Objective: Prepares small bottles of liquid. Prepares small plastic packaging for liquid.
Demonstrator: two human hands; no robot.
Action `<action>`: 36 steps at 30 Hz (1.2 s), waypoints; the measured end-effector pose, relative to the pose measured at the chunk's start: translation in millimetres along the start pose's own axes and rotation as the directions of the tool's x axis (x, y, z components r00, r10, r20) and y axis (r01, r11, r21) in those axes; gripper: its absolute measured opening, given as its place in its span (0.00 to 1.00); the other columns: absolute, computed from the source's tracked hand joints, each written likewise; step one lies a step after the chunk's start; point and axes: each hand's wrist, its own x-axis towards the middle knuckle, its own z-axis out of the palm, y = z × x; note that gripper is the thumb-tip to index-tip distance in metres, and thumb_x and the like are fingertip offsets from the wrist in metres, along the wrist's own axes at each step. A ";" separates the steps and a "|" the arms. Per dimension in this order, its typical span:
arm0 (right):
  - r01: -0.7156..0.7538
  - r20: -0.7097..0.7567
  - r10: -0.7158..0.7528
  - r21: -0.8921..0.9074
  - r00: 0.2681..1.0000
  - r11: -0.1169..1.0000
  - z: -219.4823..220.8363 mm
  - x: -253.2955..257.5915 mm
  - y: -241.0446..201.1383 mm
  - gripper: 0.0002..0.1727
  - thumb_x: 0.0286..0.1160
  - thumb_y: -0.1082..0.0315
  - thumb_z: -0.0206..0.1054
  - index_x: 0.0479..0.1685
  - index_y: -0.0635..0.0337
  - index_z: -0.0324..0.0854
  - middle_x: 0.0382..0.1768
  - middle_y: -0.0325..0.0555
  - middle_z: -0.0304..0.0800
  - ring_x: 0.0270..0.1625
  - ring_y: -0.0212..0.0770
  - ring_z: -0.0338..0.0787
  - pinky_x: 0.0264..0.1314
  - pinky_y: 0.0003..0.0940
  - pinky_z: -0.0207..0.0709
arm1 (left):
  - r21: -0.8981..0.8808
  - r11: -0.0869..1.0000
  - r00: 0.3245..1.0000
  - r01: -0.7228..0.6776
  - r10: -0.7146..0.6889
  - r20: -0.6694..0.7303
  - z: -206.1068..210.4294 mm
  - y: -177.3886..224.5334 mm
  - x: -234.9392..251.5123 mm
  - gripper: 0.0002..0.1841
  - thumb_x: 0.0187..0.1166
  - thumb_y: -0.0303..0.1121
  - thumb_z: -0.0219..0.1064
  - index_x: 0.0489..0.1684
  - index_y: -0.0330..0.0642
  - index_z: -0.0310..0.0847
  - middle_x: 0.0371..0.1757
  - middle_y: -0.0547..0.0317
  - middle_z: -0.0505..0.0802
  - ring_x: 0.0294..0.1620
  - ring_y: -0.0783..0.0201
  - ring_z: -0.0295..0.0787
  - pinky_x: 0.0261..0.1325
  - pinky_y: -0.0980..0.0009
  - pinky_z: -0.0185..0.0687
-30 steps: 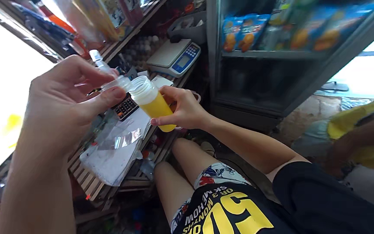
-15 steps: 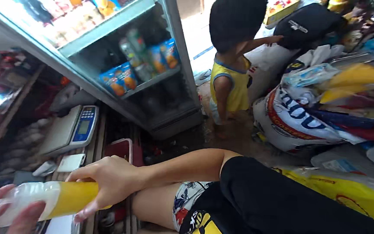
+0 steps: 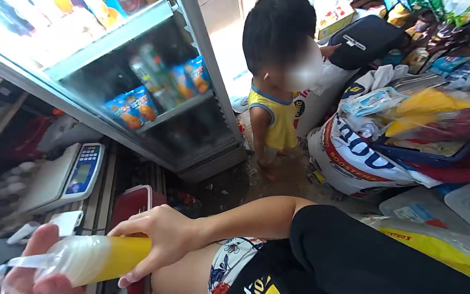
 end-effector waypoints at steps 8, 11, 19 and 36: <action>0.031 -0.011 -0.031 -0.023 0.999 0.999 -4.4 -21.8 20.1 0.36 0.49 0.62 0.87 0.63 0.70 0.85 0.51 0.56 0.94 0.52 0.50 0.93 0.55 0.52 0.86 | 0.078 0.989 0.972 0.123 -0.104 -0.209 6.0 -3.9 -20.2 0.04 0.86 0.24 0.57 0.50 0.41 0.74 0.43 0.74 0.86 0.50 0.78 0.85 0.62 0.76 0.81; -0.038 -0.025 0.036 -0.050 0.999 0.998 -1.0 -27.3 26.4 0.37 0.50 0.61 0.87 0.65 0.68 0.85 0.52 0.55 0.94 0.53 0.50 0.93 0.55 0.53 0.86 | 0.162 0.980 0.980 0.115 -0.085 -0.179 25.1 1.0 -31.2 0.17 0.94 0.36 0.48 0.64 0.30 0.73 0.58 0.67 0.89 0.65 0.74 0.84 0.75 0.69 0.76; 0.073 -0.030 -0.075 -0.053 0.997 0.996 10.7 -49.5 31.9 0.37 0.46 0.64 0.88 0.63 0.69 0.86 0.48 0.58 0.93 0.50 0.52 0.94 0.53 0.50 0.87 | 0.274 0.956 0.994 0.102 -0.087 -0.066 54.4 8.5 -38.5 0.45 0.76 0.43 0.74 0.76 0.16 0.47 0.65 0.46 0.88 0.67 0.67 0.85 0.72 0.68 0.80; 0.055 -0.120 -0.068 -0.111 0.990 0.992 20.4 -63.2 37.0 0.36 0.50 0.60 0.86 0.62 0.72 0.86 0.48 0.58 0.94 0.51 0.50 0.94 0.53 0.47 0.88 | 0.152 0.967 0.967 0.203 -0.173 -0.188 75.2 24.4 -67.9 0.49 0.82 0.55 0.66 0.81 0.21 0.41 0.80 0.50 0.76 0.81 0.69 0.74 0.81 0.68 0.72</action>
